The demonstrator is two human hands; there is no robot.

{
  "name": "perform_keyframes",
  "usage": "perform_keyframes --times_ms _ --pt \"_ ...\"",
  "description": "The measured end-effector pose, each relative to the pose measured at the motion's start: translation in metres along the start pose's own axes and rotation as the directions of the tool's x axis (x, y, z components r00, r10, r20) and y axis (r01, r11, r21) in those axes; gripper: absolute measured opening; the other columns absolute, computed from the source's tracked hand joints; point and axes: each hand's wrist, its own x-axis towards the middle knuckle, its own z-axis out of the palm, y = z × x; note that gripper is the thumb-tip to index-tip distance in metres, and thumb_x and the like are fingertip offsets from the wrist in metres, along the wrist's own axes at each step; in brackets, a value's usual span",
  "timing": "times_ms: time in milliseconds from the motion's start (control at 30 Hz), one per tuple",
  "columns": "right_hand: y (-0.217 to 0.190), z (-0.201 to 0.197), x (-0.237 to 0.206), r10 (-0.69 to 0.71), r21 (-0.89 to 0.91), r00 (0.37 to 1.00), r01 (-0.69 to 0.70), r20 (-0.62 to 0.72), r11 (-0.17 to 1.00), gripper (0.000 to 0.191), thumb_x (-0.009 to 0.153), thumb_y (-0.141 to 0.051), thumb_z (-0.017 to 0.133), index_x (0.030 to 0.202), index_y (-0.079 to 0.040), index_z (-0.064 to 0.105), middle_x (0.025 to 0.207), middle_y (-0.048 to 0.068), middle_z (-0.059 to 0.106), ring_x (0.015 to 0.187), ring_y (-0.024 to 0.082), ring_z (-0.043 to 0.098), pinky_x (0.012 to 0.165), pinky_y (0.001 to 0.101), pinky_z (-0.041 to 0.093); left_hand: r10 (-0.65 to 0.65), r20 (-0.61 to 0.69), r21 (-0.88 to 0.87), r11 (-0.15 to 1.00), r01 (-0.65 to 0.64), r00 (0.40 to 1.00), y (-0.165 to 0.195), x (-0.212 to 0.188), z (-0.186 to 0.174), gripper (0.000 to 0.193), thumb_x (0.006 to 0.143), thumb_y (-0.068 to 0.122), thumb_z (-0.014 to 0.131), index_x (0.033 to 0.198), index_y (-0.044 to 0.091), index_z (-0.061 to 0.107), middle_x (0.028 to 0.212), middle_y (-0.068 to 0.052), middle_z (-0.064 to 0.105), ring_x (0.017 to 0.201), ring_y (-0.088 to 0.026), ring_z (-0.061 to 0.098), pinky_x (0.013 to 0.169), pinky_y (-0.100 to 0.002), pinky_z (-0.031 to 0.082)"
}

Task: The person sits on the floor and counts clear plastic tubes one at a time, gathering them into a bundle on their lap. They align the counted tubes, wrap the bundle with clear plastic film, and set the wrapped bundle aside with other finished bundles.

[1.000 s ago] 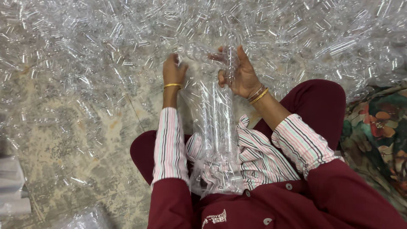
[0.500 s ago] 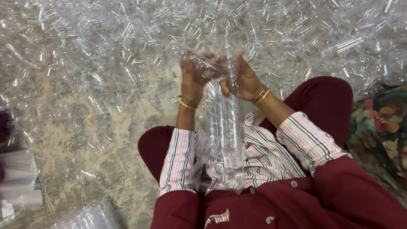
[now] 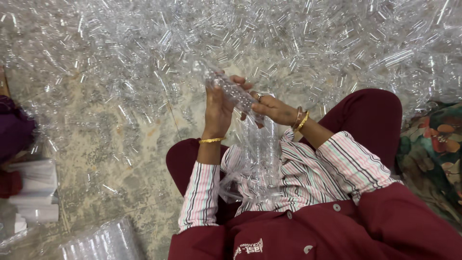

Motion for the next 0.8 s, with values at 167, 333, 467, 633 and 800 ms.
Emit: perform_keyframes --times_ms 167,333,467,633,800 --pt "-0.022 0.007 -0.016 -0.023 -0.455 0.982 -0.066 -0.186 0.888 0.057 0.099 -0.054 0.061 0.126 -0.003 0.064 0.071 0.01 0.061 0.065 0.016 0.061 0.067 0.0337 0.052 0.244 -0.31 0.118 0.969 -0.217 0.919 0.035 -0.033 -0.003 0.07 0.103 0.035 0.054 0.162 0.026 0.018 0.161 0.003 0.035 0.14 -0.031 0.047 0.111 -0.051 0.053" --pt "-0.078 0.029 -0.036 -0.467 -0.946 0.866 -0.017 -0.176 0.325 0.055 0.088 -0.057 0.077 0.124 -0.016 0.069 0.104 0.006 0.07 0.087 0.023 0.067 0.074 0.0398 0.053 0.27 -0.199 0.491 0.86 -0.142 0.942 0.072 -0.087 -0.021 0.055 0.107 0.02 0.061 0.157 0.013 0.038 0.156 -0.009 0.049 0.146 -0.02 0.048 0.104 -0.038 0.056" --pt "-0.114 0.047 -0.048 -0.597 -0.993 0.802 -0.078 -0.011 -0.086 0.045 0.085 -0.047 0.082 0.122 -0.027 0.069 0.114 0.001 0.07 0.108 0.023 0.065 0.107 0.0506 0.039 0.057 -0.193 0.634 0.769 0.08 0.98 0.08 -0.136 -0.035 0.04 0.093 0.005 0.076 0.131 0.003 0.063 0.128 -0.009 0.065 0.114 -0.016 0.06 0.098 -0.029 0.055" --pt "-0.121 0.097 -0.036 -0.698 -0.929 0.648 0.041 0.305 -0.367 0.045 0.093 -0.025 0.08 0.133 -0.037 0.064 0.144 -0.005 0.056 0.14 0.02 0.045 0.131 0.0604 0.001 -0.218 -0.195 0.759 0.584 0.288 0.956 0.044 -0.175 -0.031 0.052 0.078 0.002 0.079 0.126 0.005 0.06 0.106 -0.002 0.073 0.094 -0.009 0.067 0.082 -0.024 0.054" --pt "-0.094 0.198 -0.07 -0.627 -0.698 0.707 0.628 0.325 0.346 0.049 0.092 -0.029 0.075 0.137 -0.022 0.056 0.154 0.023 0.037 0.142 0.042 0.037 0.119 0.0623 0.022 -0.047 -0.316 0.487 0.849 0.205 0.948 0.038 -0.204 -0.039 0.054 0.079 -0.001 0.078 0.128 0.006 0.058 0.109 0.002 0.069 0.098 -0.01 0.064 0.086 -0.026 0.054"
